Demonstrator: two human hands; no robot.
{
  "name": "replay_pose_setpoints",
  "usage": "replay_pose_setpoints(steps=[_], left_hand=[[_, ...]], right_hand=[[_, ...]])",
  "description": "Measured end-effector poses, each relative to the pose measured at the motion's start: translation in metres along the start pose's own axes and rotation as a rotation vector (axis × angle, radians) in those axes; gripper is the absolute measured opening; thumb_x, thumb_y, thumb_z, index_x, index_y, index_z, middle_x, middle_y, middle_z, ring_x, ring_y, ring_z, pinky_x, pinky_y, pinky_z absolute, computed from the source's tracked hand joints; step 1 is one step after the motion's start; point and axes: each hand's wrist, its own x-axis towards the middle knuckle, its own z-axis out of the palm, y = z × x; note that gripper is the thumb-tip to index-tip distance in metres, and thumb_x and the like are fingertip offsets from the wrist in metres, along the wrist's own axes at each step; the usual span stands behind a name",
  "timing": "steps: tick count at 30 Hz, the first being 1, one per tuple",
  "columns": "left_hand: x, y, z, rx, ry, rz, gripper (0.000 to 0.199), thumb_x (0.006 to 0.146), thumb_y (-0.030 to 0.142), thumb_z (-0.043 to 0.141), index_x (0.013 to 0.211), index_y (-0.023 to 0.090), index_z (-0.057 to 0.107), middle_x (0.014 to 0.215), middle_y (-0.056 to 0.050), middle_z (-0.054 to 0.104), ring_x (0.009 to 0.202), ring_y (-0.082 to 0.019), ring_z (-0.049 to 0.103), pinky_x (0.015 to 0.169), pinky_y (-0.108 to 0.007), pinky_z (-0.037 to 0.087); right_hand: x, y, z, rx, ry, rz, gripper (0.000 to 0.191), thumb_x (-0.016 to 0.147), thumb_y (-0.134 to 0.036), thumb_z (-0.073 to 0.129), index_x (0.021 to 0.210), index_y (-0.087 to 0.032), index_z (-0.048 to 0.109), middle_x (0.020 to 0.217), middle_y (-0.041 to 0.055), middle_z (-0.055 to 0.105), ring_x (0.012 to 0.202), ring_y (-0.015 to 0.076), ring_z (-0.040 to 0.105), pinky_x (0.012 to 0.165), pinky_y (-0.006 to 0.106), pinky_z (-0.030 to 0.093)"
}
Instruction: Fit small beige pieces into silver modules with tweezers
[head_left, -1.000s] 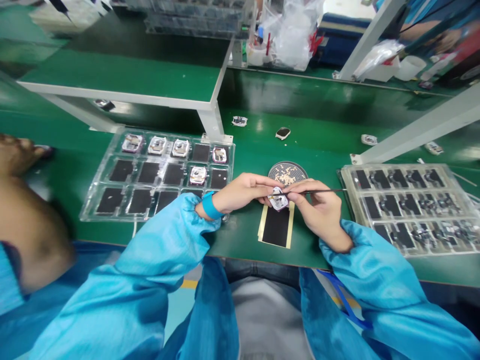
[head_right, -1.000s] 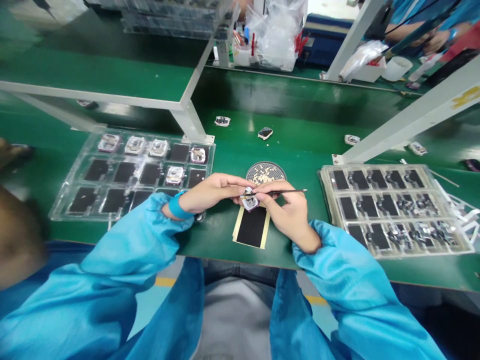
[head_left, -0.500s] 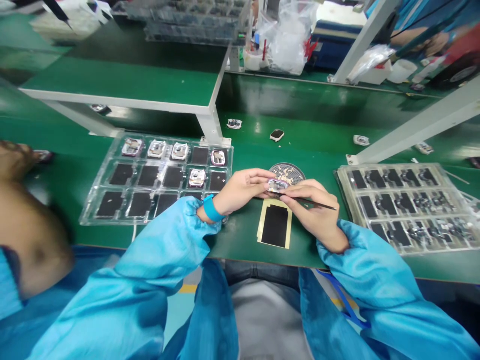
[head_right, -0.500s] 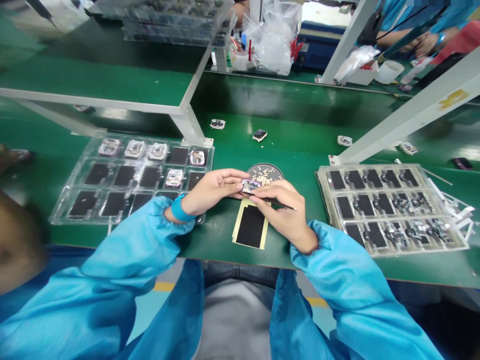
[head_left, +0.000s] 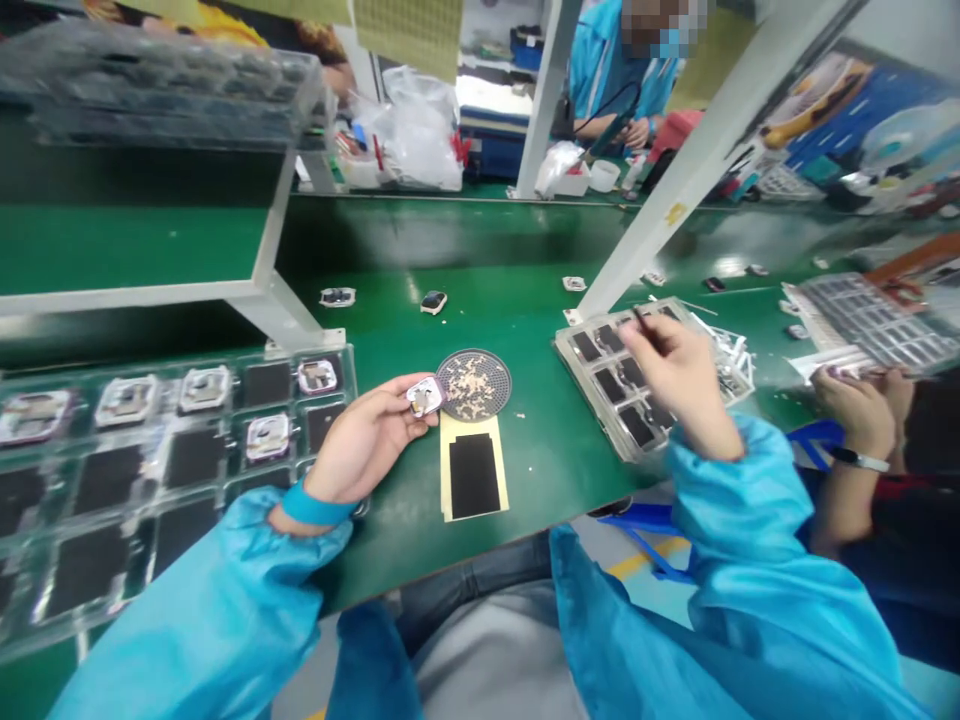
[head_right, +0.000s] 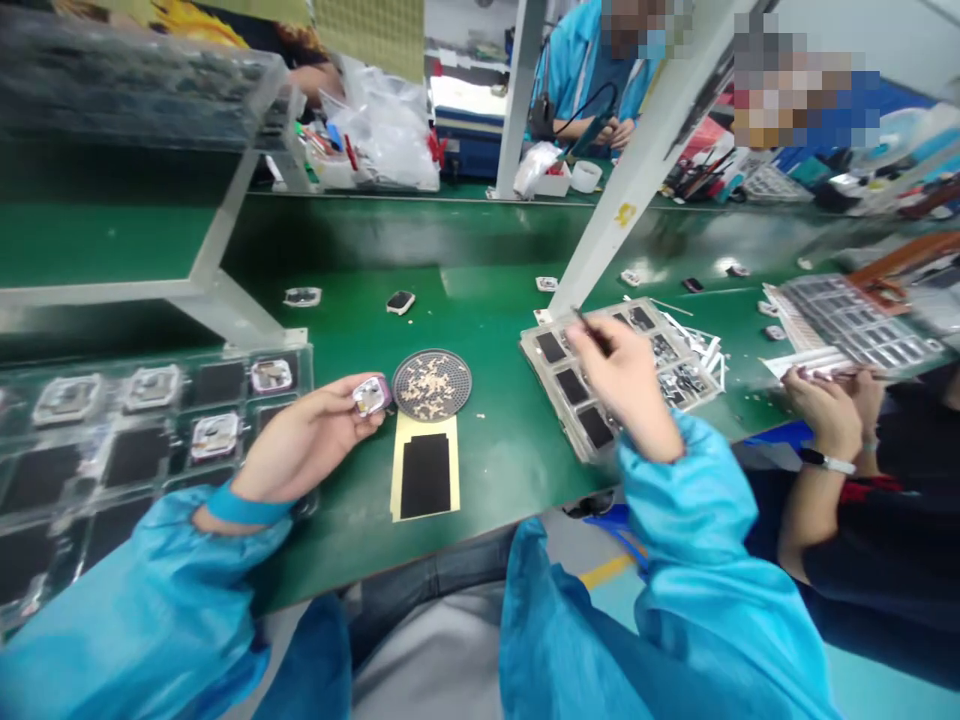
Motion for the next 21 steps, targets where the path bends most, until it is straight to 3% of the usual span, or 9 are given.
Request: replay_pose_setpoints(steps=[4,6,8,12,17,21], left_hand=[[-0.006,0.001,0.005,0.048,-0.007,0.001,0.03,0.079,0.017,0.067,0.107,0.012,0.074,0.095,-0.009,0.073,0.073,-0.015,0.065,0.062,-0.022,0.052],[-0.008,0.0,0.006,0.168,-0.014,0.029,0.033,0.081,0.021,0.072,0.113,0.014,0.073,0.1,-0.009,0.074,0.074,-0.014,0.064,0.061,-0.021,0.049],[-0.009,-0.002,0.006,0.322,-0.031,0.064,0.038,0.083,0.025,0.075,0.119,0.016,0.071,0.096,-0.008,0.075,0.075,-0.014,0.065,0.059,-0.02,0.045],[-0.007,-0.008,0.005,0.518,-0.094,0.074,0.045,0.086,0.033,0.074,0.128,0.017,0.068,0.089,-0.007,0.076,0.081,-0.017,0.069,0.06,-0.022,0.044],[-0.007,-0.012,0.007,0.596,-0.086,0.064,0.047,0.085,0.042,0.078,0.123,0.016,0.067,0.093,-0.009,0.077,0.08,-0.018,0.073,0.058,-0.022,0.047],[-0.008,-0.013,0.008,0.624,-0.061,0.083,0.046,0.084,0.045,0.078,0.116,0.015,0.068,0.09,-0.008,0.077,0.069,-0.016,0.071,0.051,-0.021,0.044]], right_hand=[[0.036,0.097,-0.055,-0.569,0.008,0.35,0.03,0.084,-0.044,0.069,0.093,-0.018,0.078,0.078,0.0109,0.073,0.073,0.0264,0.065,0.067,0.036,0.045],[0.037,0.136,-0.067,-0.59,-0.055,0.406,0.034,0.081,-0.046,0.07,0.098,-0.017,0.08,0.08,0.0117,0.074,0.074,0.0268,0.066,0.067,0.035,0.045],[0.031,0.16,-0.071,-0.471,-0.146,0.404,0.04,0.079,-0.048,0.071,0.101,-0.015,0.08,0.078,0.01,0.074,0.071,0.0254,0.065,0.067,0.035,0.046],[0.022,0.172,-0.07,-0.398,-0.206,0.357,0.042,0.08,-0.044,0.069,0.107,-0.014,0.079,0.083,0.0079,0.076,0.072,0.0224,0.065,0.068,0.033,0.048],[0.036,0.169,-0.079,-0.397,-0.27,0.387,0.031,0.07,-0.043,0.079,0.083,-0.015,0.076,0.07,0.0053,0.073,0.063,0.0192,0.061,0.063,0.032,0.046],[0.043,0.156,-0.085,-0.403,-0.215,0.377,0.028,0.065,-0.037,0.085,0.08,-0.017,0.074,0.076,0.0059,0.074,0.07,0.0212,0.064,0.07,0.035,0.048]])
